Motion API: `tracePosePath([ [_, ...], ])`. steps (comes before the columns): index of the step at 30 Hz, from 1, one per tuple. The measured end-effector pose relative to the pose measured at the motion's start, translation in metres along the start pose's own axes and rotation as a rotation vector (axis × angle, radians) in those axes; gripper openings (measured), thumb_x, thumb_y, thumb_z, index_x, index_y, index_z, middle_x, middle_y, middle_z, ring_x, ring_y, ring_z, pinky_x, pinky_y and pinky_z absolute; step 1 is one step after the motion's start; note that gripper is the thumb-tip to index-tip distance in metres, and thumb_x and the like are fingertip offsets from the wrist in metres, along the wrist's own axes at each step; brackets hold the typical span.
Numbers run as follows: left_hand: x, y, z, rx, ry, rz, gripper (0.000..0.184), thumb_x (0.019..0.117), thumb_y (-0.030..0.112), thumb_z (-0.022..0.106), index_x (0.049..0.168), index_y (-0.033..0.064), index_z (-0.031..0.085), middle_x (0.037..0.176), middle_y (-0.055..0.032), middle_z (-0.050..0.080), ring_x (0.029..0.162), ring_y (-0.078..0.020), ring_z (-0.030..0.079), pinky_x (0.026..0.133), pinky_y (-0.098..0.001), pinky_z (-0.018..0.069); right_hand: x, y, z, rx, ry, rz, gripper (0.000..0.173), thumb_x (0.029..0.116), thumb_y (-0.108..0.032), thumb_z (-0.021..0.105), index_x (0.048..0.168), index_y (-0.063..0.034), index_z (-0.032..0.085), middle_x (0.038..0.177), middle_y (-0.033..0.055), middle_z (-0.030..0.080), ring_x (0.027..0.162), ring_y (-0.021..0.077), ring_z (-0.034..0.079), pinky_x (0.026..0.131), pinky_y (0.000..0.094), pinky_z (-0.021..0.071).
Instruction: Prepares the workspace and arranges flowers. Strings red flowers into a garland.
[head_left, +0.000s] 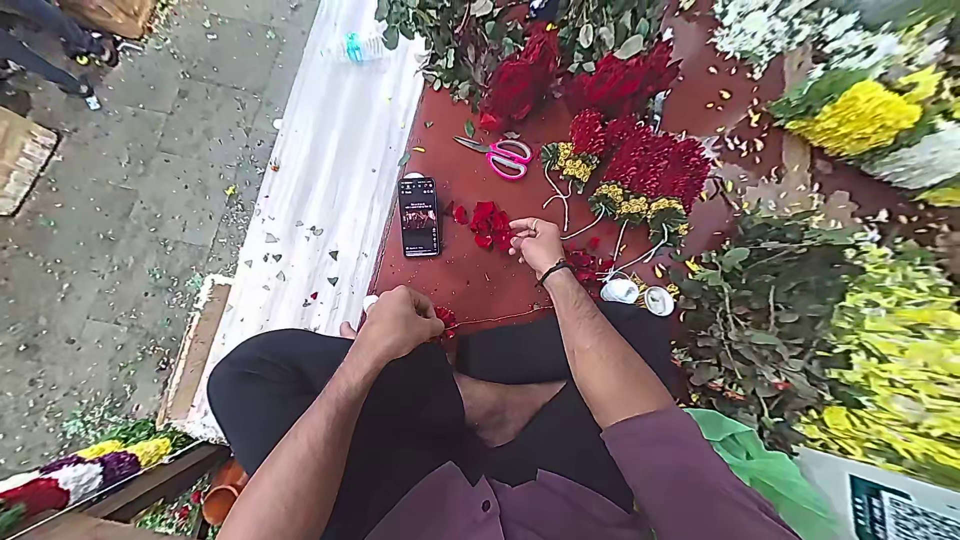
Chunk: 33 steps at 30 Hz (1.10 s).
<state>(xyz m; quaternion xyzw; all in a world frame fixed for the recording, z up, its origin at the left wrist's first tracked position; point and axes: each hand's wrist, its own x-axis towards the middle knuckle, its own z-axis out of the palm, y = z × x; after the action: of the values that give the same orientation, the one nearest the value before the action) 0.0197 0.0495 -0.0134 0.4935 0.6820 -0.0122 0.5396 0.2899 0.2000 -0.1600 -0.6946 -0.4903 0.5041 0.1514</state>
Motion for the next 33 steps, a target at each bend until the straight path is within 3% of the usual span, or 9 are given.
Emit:
tracePosePath([
  [2,-0.001,-0.002,-0.001,-0.026,0.024,-0.007,0.017,0.0829,0.035,0.08,0.075,0.0212,0.075,0.068,0.0028,0.069,0.064,-0.0143,0.065,0.063,-0.0478,0.0537,-0.011,-0.01,-0.004,0.152,-0.017,0.036,0.045,0.0892,0.006,0.063,0.131,-0.009,0.067,0.112,0.0163,0.068,0.074,0.0239,0.071,0.06,0.039,0.0616],
  [5,0.0,-0.003,-0.002,-0.054,0.051,-0.007,0.019,0.0834,0.035,0.081,0.075,0.02,0.075,0.067,0.0017,0.068,0.062,-0.0153,0.063,0.061,-0.0483,0.0521,-0.026,-0.016,-0.01,0.231,-0.052,0.092,0.031,0.0957,-0.002,0.061,0.125,-0.0069,0.069,0.11,0.0157,0.072,0.078,0.0258,0.074,0.064,0.0415,0.0628],
  [7,0.001,-0.002,-0.003,-0.053,0.053,-0.011,0.019,0.0841,0.036,0.081,0.075,0.0198,0.075,0.067,0.0014,0.068,0.063,-0.0156,0.063,0.061,-0.0485,0.0518,-0.031,-0.013,-0.009,0.174,-0.049,0.103,0.021,0.0955,-0.01,0.068,0.116,-0.0066,0.072,0.099,0.0121,0.075,0.074,0.0217,0.072,0.06,0.0378,0.0597],
  [11,0.002,-0.004,-0.002,-0.071,0.033,-0.014,0.02,0.0846,0.038,0.08,0.076,0.0202,0.075,0.069,0.0022,0.069,0.064,-0.0153,0.064,0.063,-0.0489,0.053,-0.035,-0.016,-0.009,0.149,-0.006,-0.035,0.018,0.0876,-0.007,0.075,0.106,-0.0046,0.074,0.08,0.0072,0.072,0.059,0.0124,0.062,0.05,0.0279,0.0488],
  [14,0.002,-0.007,-0.002,-0.089,0.038,-0.023,0.022,0.0844,0.038,0.081,0.075,0.0191,0.075,0.067,0.0011,0.067,0.062,-0.0158,0.063,0.061,-0.0486,0.0519,-0.054,-0.032,-0.011,0.249,-0.058,-0.076,0.019,0.0903,-0.006,0.073,0.109,-0.0027,0.074,0.086,0.0088,0.074,0.063,0.0152,0.066,0.053,0.0299,0.0542],
  [21,0.004,-0.005,0.0,-0.086,0.027,-0.019,0.021,0.0841,0.038,0.08,0.076,0.0196,0.076,0.067,0.001,0.068,0.062,-0.0158,0.063,0.061,-0.0487,0.0522,-0.101,-0.037,-0.006,0.425,-0.174,-0.108,0.017,0.0949,-0.002,0.066,0.109,-0.0003,0.075,0.088,0.013,0.075,0.062,0.0163,0.066,0.051,0.0288,0.053],
  [28,0.004,-0.006,0.0,-0.088,0.025,-0.044,0.02,0.0851,0.037,0.08,0.076,0.0191,0.076,0.068,0.0006,0.068,0.063,-0.0155,0.063,0.062,-0.0485,0.0518,-0.106,-0.035,-0.004,0.459,-0.182,-0.289,0.017,0.0923,0.002,0.06,0.098,-0.001,0.076,0.083,0.011,0.073,0.06,0.0155,0.063,0.051,0.028,0.0526],
  [30,0.005,-0.006,0.002,-0.089,0.02,-0.05,0.021,0.0853,0.036,0.08,0.075,0.0185,0.076,0.067,0.0005,0.068,0.063,-0.0155,0.063,0.062,-0.0483,0.0517,-0.114,-0.035,-0.006,0.434,-0.191,-0.304,0.019,0.0938,0.002,0.058,0.097,-0.004,0.075,0.081,0.01,0.071,0.057,0.0147,0.059,0.05,0.0262,0.0497],
  [33,0.007,-0.006,0.003,-0.071,0.008,-0.052,0.021,0.0853,0.038,0.08,0.077,0.0185,0.077,0.07,0.0,0.069,0.066,-0.0166,0.065,0.065,-0.0498,0.0534,-0.102,-0.035,-0.001,0.436,-0.188,-0.289,0.02,0.0937,0.002,0.059,0.1,-0.0007,0.078,0.084,0.0107,0.074,0.059,0.0139,0.062,0.051,0.0279,0.0514],
])
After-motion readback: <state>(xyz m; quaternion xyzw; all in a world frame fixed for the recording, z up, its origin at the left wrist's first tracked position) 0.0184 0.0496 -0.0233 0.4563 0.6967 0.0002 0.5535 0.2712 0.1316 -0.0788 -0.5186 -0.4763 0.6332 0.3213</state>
